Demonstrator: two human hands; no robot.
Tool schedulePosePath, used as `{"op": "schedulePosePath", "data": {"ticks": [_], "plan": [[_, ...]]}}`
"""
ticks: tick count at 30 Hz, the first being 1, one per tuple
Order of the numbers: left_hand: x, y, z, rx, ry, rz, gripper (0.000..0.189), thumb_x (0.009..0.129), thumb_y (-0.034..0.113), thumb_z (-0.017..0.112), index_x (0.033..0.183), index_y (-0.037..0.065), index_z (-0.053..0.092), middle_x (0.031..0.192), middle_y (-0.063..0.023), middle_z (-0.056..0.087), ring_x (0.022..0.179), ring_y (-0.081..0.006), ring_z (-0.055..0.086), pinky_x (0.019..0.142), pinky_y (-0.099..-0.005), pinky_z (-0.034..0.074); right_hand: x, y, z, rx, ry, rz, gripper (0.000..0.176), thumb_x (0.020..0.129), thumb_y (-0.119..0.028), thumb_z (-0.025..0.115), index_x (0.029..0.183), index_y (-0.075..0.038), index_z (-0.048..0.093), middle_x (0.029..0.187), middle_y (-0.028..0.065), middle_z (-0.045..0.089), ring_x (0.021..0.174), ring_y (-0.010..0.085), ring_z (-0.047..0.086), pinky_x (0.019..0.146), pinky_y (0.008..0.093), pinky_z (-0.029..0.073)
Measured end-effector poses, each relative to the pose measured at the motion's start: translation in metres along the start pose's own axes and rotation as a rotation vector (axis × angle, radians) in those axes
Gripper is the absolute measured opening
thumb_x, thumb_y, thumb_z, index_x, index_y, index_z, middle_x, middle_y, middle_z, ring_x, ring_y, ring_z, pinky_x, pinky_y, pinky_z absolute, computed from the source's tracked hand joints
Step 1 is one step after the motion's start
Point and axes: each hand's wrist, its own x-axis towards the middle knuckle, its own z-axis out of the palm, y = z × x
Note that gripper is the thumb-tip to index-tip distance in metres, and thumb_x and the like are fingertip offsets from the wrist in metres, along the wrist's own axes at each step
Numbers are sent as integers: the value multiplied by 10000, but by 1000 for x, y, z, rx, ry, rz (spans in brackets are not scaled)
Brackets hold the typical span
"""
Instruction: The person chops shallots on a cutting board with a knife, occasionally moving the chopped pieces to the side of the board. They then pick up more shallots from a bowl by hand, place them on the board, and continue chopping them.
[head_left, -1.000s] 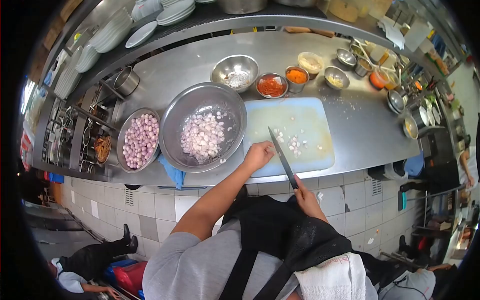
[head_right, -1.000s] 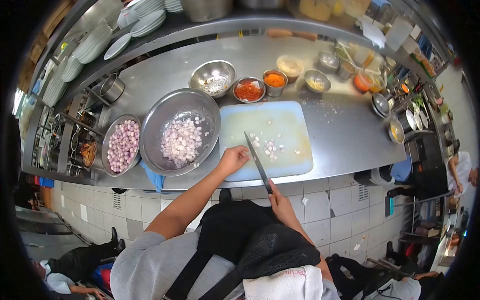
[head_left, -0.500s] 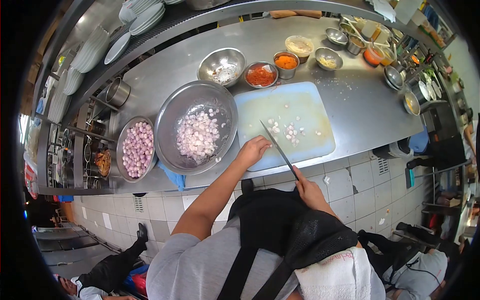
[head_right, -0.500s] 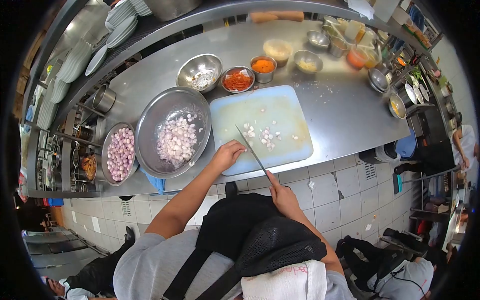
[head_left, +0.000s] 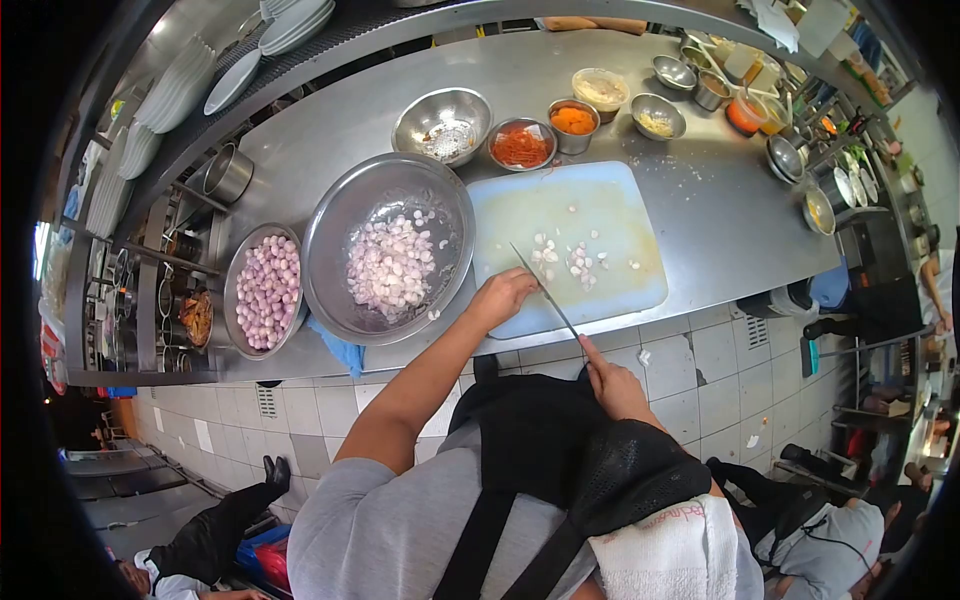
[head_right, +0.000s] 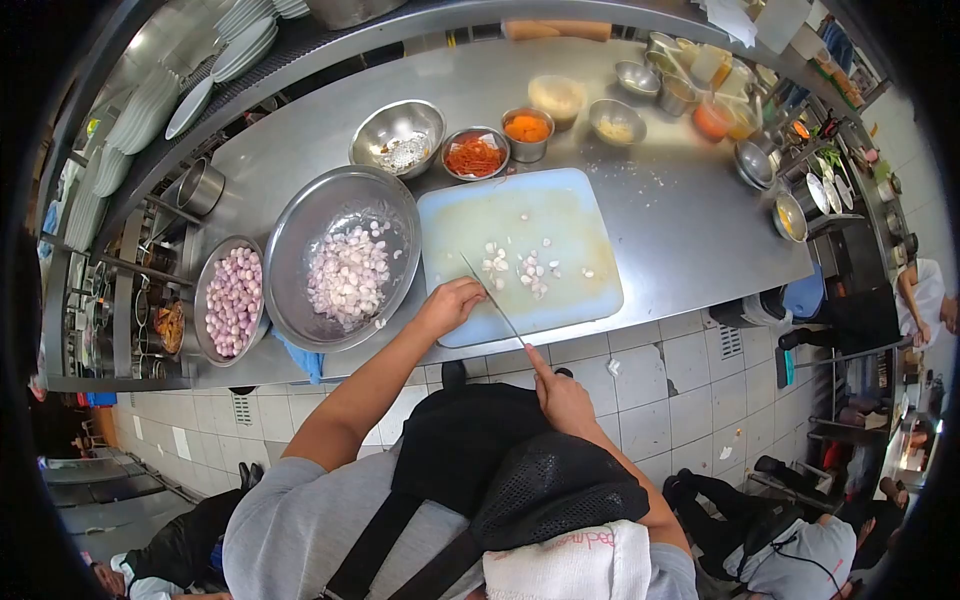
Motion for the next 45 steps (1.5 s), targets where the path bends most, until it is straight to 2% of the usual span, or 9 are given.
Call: {"op": "schedulePosePath", "data": {"ticks": [15,21,23,26,30,39,43,44,45], "plan": [[-6,-4,9,28,65,9,73,949,28,762,1020,40,772,1054,-120,762,938,-343,755,834,-421,627,-3,11,-1,19,-34,1,655,1114,-232,562,1716,-362,339,808,262,693,753,489,702,738,601,559],[-6,-4,10,28,75,4,72,951,28,757,1020,45,772,1050,-121,759,945,-345,753,841,-421,625,-5,6,-9,55,-74,32,643,1118,-230,552,1714,-356,345,839,277,709,798,501,708,779,607,555],[-10,-4,10,36,83,12,71,952,29,756,1019,46,771,1047,-121,758,947,-345,752,844,-421,625,-8,-4,-21,91,-77,38,631,1116,-241,555,1706,-360,362,896,288,731,844,510,715,810,602,555],[-9,-5,10,24,73,-6,67,953,32,756,1017,46,770,1044,-119,757,948,-343,752,846,-420,625,-6,10,-8,135,-112,81,624,1114,-253,562,1699,-365,374,910,291,740,878,516,718,826,596,554],[-10,-4,9,34,75,13,66,948,24,758,1009,46,768,1041,-116,753,949,-345,750,841,-421,624,-7,6,-24,144,-127,74,618,1116,-261,564,1696,-366,378,892,295,740,884,523,717,832,597,553],[-11,1,8,27,68,18,72,937,10,760,1002,41,765,1041,-135,743,931,-361,742,821,-429,621,-30,-1,-30,133,-98,66,621,1118,-242,570,1698,-352,377,839,289,728,832,521,717,786,591,556],[-10,2,9,-43,145,-20,109,957,24,723,1059,33,760,1061,-150,736,947,-386,728,855,-437,609,-28,-5,-38,235,27,107,594,1106,-252,604,1669,-349,445,855,280,733,843,507,724,783,576,564],[-8,1,11,-104,132,-128,165,926,-7,758,1085,35,769,1090,-165,740,972,-340,747,847,-411,614,-28,-7,-42,286,92,110,584,1097,-252,623,1654,-349,475,869,275,738,846,502,725,781,569,567],[-1,-2,8,-96,138,-85,165,926,-7,758,1085,35,769,1090,-165,740,972,-340,747,847,-411,614,-23,1,-38,281,135,99,584,1097,-252,623,1654,-349,475,869,275,738,846,502,725,781,569,567]]}}
